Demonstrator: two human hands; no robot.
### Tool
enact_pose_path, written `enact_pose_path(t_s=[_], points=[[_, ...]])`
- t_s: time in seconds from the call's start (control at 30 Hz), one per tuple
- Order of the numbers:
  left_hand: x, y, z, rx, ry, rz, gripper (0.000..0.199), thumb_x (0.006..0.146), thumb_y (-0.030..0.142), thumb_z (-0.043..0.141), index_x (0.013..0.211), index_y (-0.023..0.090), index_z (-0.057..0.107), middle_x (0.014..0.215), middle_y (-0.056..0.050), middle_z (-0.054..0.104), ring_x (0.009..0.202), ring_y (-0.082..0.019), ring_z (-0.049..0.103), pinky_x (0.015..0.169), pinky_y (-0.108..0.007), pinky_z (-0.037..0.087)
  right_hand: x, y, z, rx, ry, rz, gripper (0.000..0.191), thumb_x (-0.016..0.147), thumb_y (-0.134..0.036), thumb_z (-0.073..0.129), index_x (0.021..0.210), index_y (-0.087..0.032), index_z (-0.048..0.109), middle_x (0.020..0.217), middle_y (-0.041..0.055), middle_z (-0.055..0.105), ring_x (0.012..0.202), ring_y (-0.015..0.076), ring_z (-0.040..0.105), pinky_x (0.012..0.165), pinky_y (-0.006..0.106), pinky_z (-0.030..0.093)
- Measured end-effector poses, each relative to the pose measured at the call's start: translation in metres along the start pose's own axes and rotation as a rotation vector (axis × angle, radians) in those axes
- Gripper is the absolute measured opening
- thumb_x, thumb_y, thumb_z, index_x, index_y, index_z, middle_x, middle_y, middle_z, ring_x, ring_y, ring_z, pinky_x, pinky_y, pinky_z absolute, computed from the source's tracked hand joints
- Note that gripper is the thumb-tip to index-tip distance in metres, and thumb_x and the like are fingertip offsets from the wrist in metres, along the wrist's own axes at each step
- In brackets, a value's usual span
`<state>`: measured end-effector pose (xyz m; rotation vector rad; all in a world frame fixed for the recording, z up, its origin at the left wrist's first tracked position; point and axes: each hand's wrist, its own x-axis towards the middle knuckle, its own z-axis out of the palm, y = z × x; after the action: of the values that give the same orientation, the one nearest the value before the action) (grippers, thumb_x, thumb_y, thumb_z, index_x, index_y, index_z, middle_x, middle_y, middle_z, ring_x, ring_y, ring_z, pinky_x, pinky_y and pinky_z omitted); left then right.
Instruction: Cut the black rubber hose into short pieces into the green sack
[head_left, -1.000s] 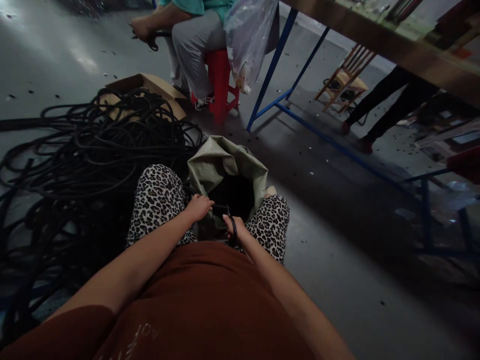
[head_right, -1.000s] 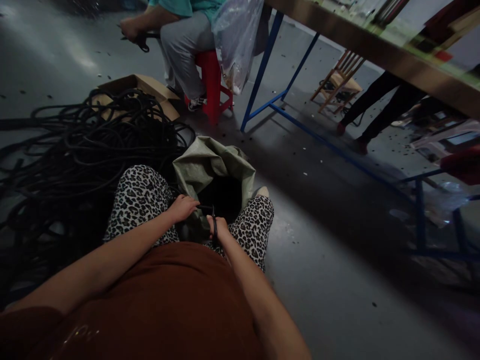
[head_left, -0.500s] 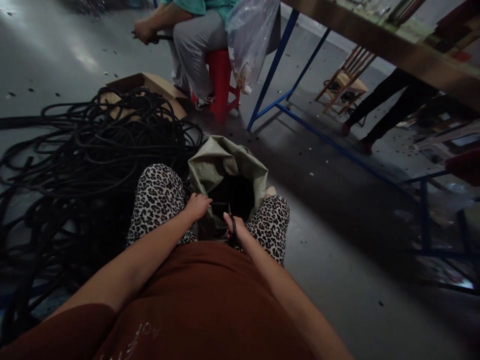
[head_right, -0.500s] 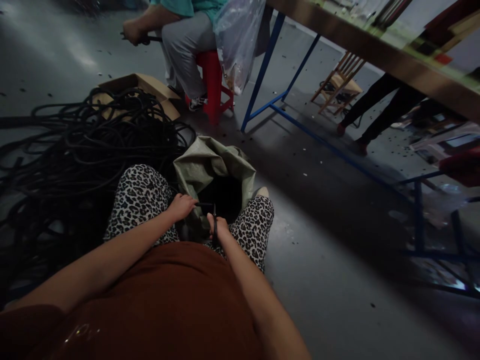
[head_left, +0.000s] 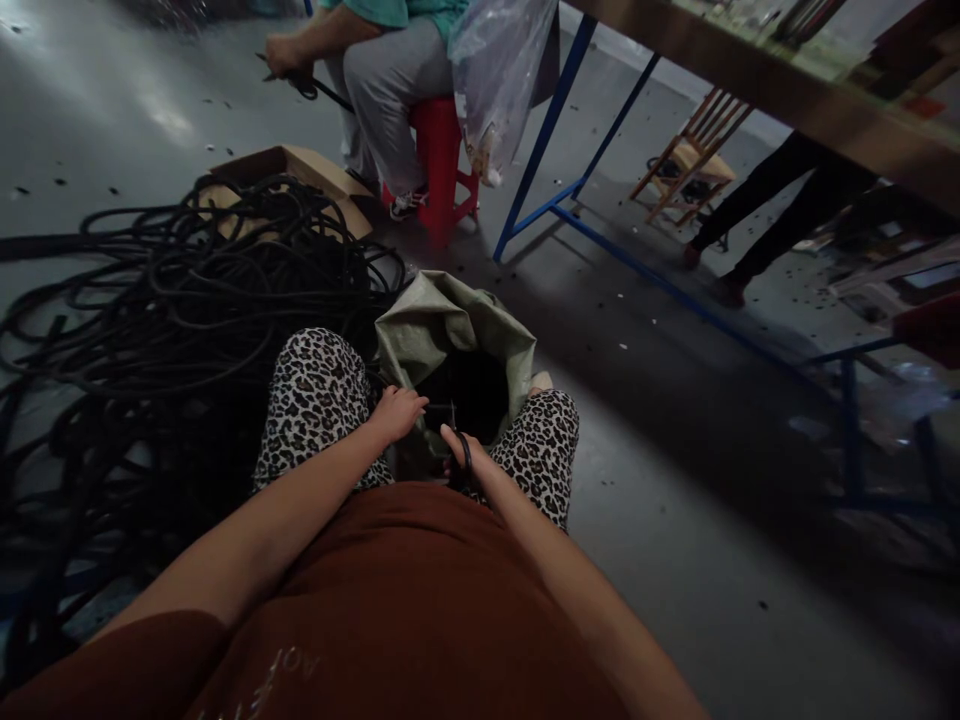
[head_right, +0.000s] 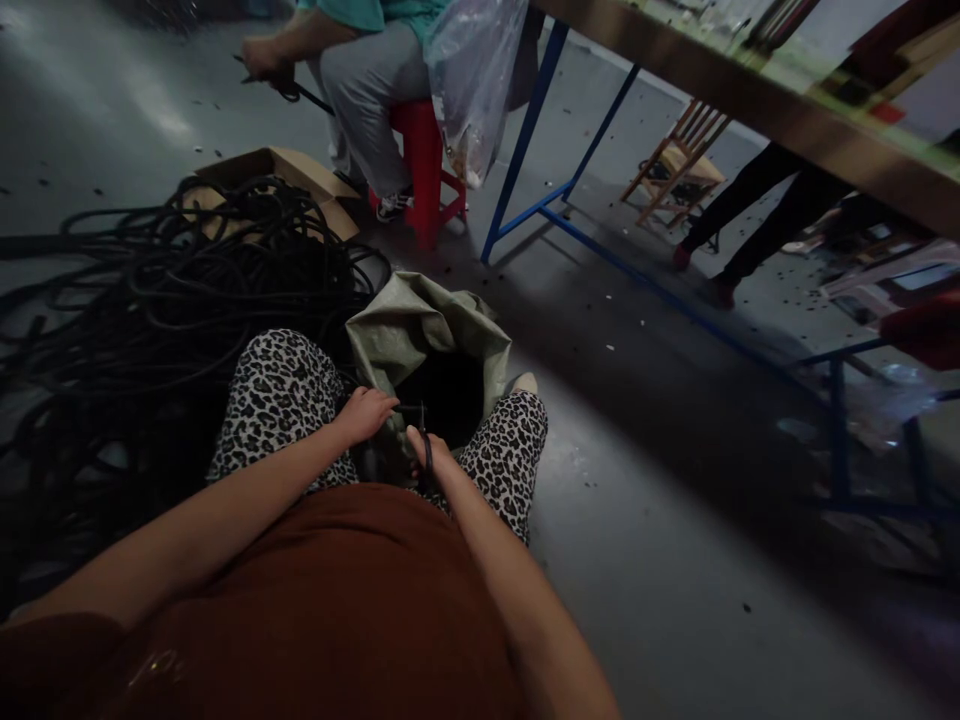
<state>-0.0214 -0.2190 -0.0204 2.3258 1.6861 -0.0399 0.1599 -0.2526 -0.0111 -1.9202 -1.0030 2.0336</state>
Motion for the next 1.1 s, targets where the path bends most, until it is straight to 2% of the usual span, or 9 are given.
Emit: enact_pose_path(t_s=[0.2, 0.4, 0.97, 1.1], points=[[0.000, 0.000, 0.004, 0.030, -0.004, 0.068, 0.026, 0.086, 0.026, 0.047, 0.108, 0.023, 0.062, 0.098, -0.007, 0.065, 0.098, -0.022, 0.055, 0.082, -0.036, 0.032, -0.002, -0.001, 0.001, -0.064, -0.006, -0.063, 0.045, 0.089, -0.053, 0.044, 0.095, -0.010, 0.058, 0.056, 0.0023, 0.056, 0.041, 0.0119, 0.053, 0.038, 0.022, 0.046], [0.000, -0.001, 0.004, 0.028, -0.025, 0.092, 0.027, 0.087, 0.028, 0.047, 0.109, 0.023, 0.061, 0.100, -0.007, 0.065, 0.100, -0.022, 0.055, 0.082, -0.036, 0.032, 0.007, 0.005, 0.000, -0.018, -0.010, -0.079, 0.046, 0.087, -0.055, 0.047, 0.096, -0.011, 0.058, 0.057, 0.0014, 0.056, 0.042, 0.0123, 0.053, 0.040, 0.023, 0.048], [-0.001, 0.001, -0.004, -0.028, -0.062, 0.062, 0.028, 0.088, 0.029, 0.044, 0.110, 0.025, 0.061, 0.102, -0.006, 0.065, 0.101, -0.020, 0.055, 0.085, -0.034, 0.033, 0.008, 0.008, -0.003, -0.055, -0.028, -0.151, 0.049, 0.085, -0.056, 0.049, 0.100, -0.011, 0.059, 0.062, 0.0030, 0.058, 0.047, 0.0136, 0.056, 0.044, 0.025, 0.049], [-0.001, 0.002, -0.005, -0.011, -0.081, 0.069, 0.028, 0.088, 0.029, 0.044, 0.111, 0.025, 0.060, 0.103, -0.006, 0.065, 0.100, -0.021, 0.056, 0.085, -0.034, 0.034, 0.009, 0.009, -0.003, -0.069, -0.018, -0.160, 0.047, 0.085, -0.056, 0.049, 0.096, -0.011, 0.059, 0.060, 0.0029, 0.058, 0.047, 0.0143, 0.057, 0.043, 0.025, 0.050]])
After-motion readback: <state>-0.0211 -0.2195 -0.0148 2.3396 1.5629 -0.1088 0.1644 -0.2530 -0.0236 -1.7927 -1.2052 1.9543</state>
